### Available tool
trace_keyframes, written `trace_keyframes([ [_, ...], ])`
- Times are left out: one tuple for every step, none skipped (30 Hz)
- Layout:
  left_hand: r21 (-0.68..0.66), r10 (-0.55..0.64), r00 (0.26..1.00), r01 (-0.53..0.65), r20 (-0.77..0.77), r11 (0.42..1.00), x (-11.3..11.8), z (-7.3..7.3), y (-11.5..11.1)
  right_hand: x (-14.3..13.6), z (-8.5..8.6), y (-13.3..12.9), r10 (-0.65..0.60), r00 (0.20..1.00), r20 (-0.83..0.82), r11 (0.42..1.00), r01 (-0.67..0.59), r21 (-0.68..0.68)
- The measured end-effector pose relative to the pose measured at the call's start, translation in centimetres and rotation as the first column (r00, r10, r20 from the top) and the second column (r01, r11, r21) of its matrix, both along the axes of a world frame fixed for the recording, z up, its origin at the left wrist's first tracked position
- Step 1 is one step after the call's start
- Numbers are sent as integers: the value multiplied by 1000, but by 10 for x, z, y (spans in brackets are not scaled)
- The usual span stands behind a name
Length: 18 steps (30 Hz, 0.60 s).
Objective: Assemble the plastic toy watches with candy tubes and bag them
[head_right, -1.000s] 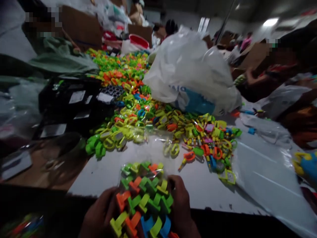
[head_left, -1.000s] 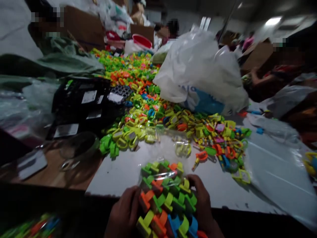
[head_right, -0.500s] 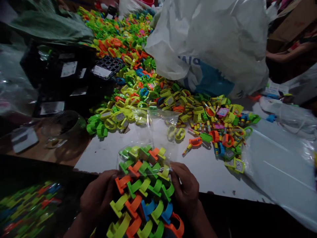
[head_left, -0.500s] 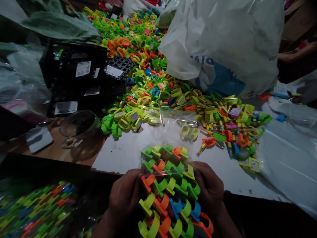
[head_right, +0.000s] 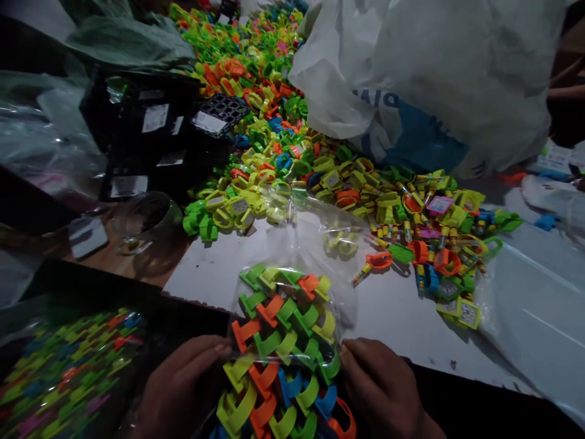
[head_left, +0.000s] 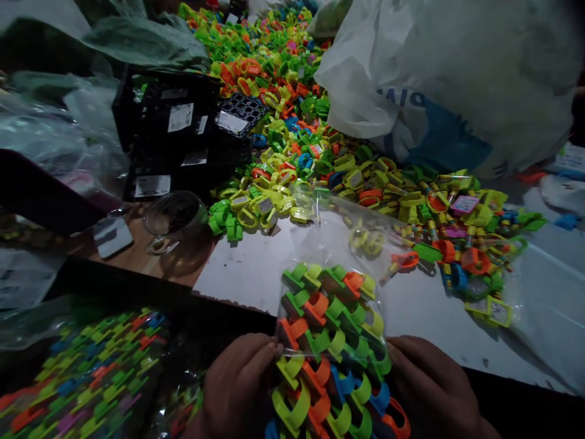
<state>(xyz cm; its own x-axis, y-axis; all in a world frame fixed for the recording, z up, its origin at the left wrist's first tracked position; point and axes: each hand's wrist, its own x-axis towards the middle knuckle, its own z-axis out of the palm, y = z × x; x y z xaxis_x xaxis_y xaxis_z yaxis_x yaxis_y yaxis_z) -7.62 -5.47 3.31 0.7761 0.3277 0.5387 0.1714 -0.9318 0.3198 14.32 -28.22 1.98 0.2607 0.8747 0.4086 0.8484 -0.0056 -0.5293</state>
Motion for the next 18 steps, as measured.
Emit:
trace_keyframes([
  [-4, -14, 1000, 14, 9, 1000, -1, 0, -2, -1, 1, -3, 22, 1000, 16, 1000, -22, -17],
  [-11, -29, 1000, 29, 6, 1000, -3, 0, -3, -1, 1, -6, 38, 999, 36, 999, -37, -31],
  [-22, -43, 999, 43, -4, 999, -5, -1, -4, -2, 1, -9, 51, 997, 57, 998, -48, -48],
  [-35, -59, 998, 58, -19, 998, -8, -3, -4, -2, -1, -14, 62, 995, 78, 997, -58, -59],
  [-52, -71, 997, 69, -38, 996, -12, -5, -4, -3, -3, -18, 78, 992, 95, 995, -71, -71],
  [-71, -87, 994, 83, -63, 994, -16, -7, -4, -3, -5, -22, 107, 988, 113, 992, -99, -75],
  [-84, -103, 991, 96, -87, 992, -20, -9, -4, -2, -7, -26, 133, 983, 125, 989, -124, -78],
  [-91, -117, 987, 107, -110, 990, -24, -12, -5, -2, -8, -28, 150, 981, 126, 987, -140, -84],
  [-95, -136, 982, 124, -133, 988, -28, -14, -5, -1, -8, -29, 156, 982, 109, 985, -146, -90],
  [-96, -160, 976, 147, -150, 984, -31, -16, -6, -1, -6, -29, 141, 988, 62, 985, -134, -108],
  [-94, -187, 970, 174, -157, 980, -34, -18, -7, -1, -4, -28, 107, 994, -8, 984, -107, -145],
  [-91, -218, 963, 205, -160, 974, -37, -20, -8, -1, 0, -26, 56, 995, -87, 979, -72, -191],
  [-96, -250, 955, 236, -163, 967, -39, -22, -9, -2, 4, -24, 2, 987, -162, 969, -42, -244],
  [-108, -280, 945, 265, -166, 958, -40, -24, -10, -2, 9, -23, -43, 975, -220, 957, -23, -290],
  [-121, -304, 939, 287, -162, 950, -42, -26, -12, -3, 13, -22, -74, 965, -251, 948, -11, -319],
  [-135, -317, 935, 298, -157, 945, -42, -28, -13, -4, 17, -23, -76, 964, -253, 947, -9, -320],
  [-147, -329, 932, 308, -152, 940, -43, -30, -14, -6, 19, -24, -57, 971, -234, 957, -13, -289],
  [-156, -341, 929, 319, -145, 935, -43, -32, -16, -9, 21, -27, -49, 977, -208, 967, -6, -256],
])
